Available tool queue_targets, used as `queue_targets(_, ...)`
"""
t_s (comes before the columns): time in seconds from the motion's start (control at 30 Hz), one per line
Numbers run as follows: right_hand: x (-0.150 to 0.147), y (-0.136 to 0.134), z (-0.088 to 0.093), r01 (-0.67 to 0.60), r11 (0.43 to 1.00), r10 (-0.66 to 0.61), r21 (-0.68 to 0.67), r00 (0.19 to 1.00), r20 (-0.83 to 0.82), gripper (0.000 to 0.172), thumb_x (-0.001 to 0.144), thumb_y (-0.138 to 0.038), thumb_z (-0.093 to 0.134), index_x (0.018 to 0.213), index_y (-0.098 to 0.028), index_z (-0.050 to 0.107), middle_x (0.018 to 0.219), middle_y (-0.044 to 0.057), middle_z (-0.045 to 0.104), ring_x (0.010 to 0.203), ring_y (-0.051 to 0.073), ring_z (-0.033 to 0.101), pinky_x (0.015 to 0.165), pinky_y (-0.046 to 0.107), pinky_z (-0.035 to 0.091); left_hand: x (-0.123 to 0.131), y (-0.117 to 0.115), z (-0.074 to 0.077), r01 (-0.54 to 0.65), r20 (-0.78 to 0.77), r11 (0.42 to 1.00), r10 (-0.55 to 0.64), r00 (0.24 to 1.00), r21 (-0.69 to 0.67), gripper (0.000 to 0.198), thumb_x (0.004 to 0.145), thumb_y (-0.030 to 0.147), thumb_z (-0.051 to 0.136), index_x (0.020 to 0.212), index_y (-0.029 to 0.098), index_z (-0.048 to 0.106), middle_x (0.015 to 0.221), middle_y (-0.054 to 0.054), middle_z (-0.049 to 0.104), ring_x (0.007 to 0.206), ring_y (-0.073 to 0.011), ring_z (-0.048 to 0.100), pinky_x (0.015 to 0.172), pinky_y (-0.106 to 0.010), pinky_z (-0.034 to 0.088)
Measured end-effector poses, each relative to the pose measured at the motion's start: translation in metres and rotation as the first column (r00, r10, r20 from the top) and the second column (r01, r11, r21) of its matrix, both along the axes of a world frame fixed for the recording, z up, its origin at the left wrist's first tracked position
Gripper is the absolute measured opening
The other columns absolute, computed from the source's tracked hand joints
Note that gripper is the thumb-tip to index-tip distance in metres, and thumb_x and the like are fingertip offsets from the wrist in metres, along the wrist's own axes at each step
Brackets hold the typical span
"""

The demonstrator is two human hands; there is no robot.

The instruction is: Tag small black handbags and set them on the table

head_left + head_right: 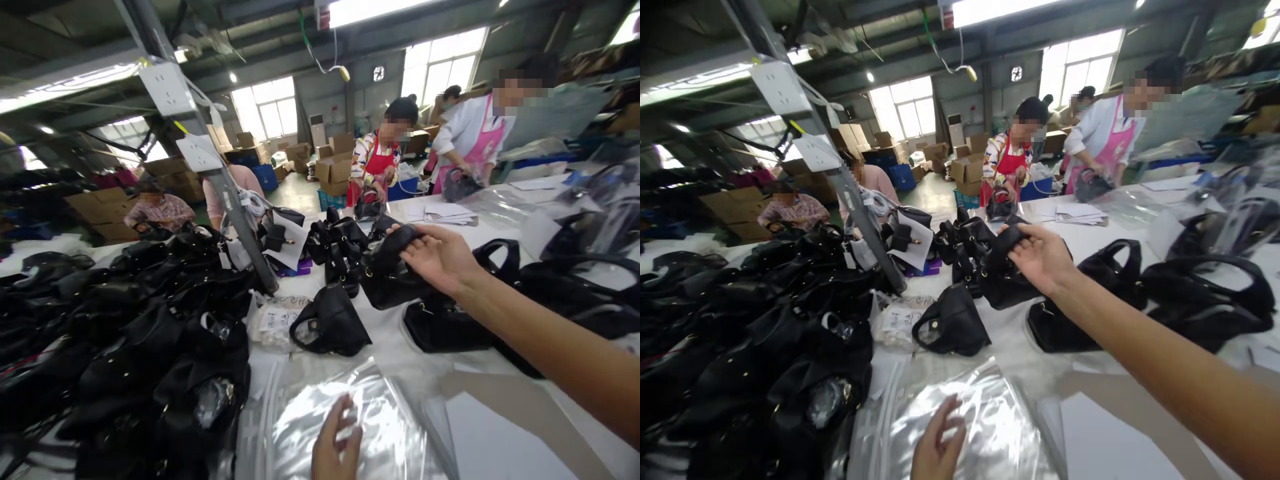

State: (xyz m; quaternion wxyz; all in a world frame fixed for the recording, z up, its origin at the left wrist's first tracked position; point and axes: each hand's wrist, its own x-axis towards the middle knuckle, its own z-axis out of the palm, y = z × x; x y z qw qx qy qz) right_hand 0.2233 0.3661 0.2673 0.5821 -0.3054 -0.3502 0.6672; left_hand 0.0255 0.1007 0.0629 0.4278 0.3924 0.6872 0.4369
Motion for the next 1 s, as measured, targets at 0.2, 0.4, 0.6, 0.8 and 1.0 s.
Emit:
queue_targets(0.2,-0.030,-0.159,-0.025,-0.010,0.989,-0.005,-0.146,0.995,-0.100,0.011,0.079,-0.027,0.054,0.090,-0.025,0.057,0.109,0.008,0.065,0.120,0.022,0.054,0.103,0.036,0.049,0.018,-0.005,0.007,0.128,0.140,0.982,-0.148,0.979,0.140,0.115,0.066,0.033,0.080,0.150,0.026,0.002,0.156,-0.018,0.017,0.140,-0.0364,0.026,0.103,-0.046,0.043)
queue_targets(0.4,-0.049,-0.266,-0.085,-0.036,0.903,-0.026,-0.428,0.990,-0.138,0.008,0.074,-0.022,0.057,0.082,-0.026,0.056,0.109,0.006,0.065,0.121,0.021,0.054,0.111,0.036,0.041,-0.004,-0.084,-0.028,0.105,0.054,0.969,-0.120,0.991,0.223,0.104,0.067,0.034,0.079,0.149,0.021,0.016,0.154,-0.013,0.028,0.142,-0.0316,0.024,0.118,-0.048,0.019)
queue_targets(0.6,-0.055,-0.320,-0.149,-0.040,0.886,0.045,-0.461,0.999,-0.002,0.008,0.072,-0.026,0.065,0.079,-0.025,0.061,0.105,0.002,0.069,0.121,0.022,0.054,0.112,0.039,0.041,-0.029,-0.136,-0.075,0.098,0.049,0.986,-0.105,0.993,0.138,0.086,0.074,0.029,0.073,0.146,0.019,0.028,0.150,-0.013,0.036,0.138,-0.0283,0.035,0.116,-0.045,0.027)
queue_targets(0.8,-0.042,-0.357,-0.182,-0.290,0.801,0.490,-0.524,0.820,0.295,0.032,0.073,-0.036,0.073,0.102,-0.022,0.070,0.115,0.008,0.068,0.117,0.027,0.058,0.109,0.043,0.042,-0.062,-0.161,-0.094,0.088,-0.019,0.996,-0.088,0.996,0.007,0.041,0.081,0.023,0.061,0.121,0.017,0.060,0.121,-0.011,0.066,0.103,-0.0227,0.065,0.090,-0.037,0.052)
queue_targets(1.0,-0.015,-0.373,-0.182,-0.490,0.680,0.732,-0.545,0.488,0.474,0.043,0.074,-0.043,0.072,0.113,-0.028,0.068,0.117,0.008,0.068,0.112,0.029,0.061,0.105,0.043,0.043,-0.139,-0.220,-0.094,-0.301,-0.420,0.946,0.225,0.879,-0.123,0.025,0.088,0.020,0.049,0.104,0.014,0.066,0.098,-0.009,0.072,0.088,-0.0181,0.067,0.084,-0.031,0.052)
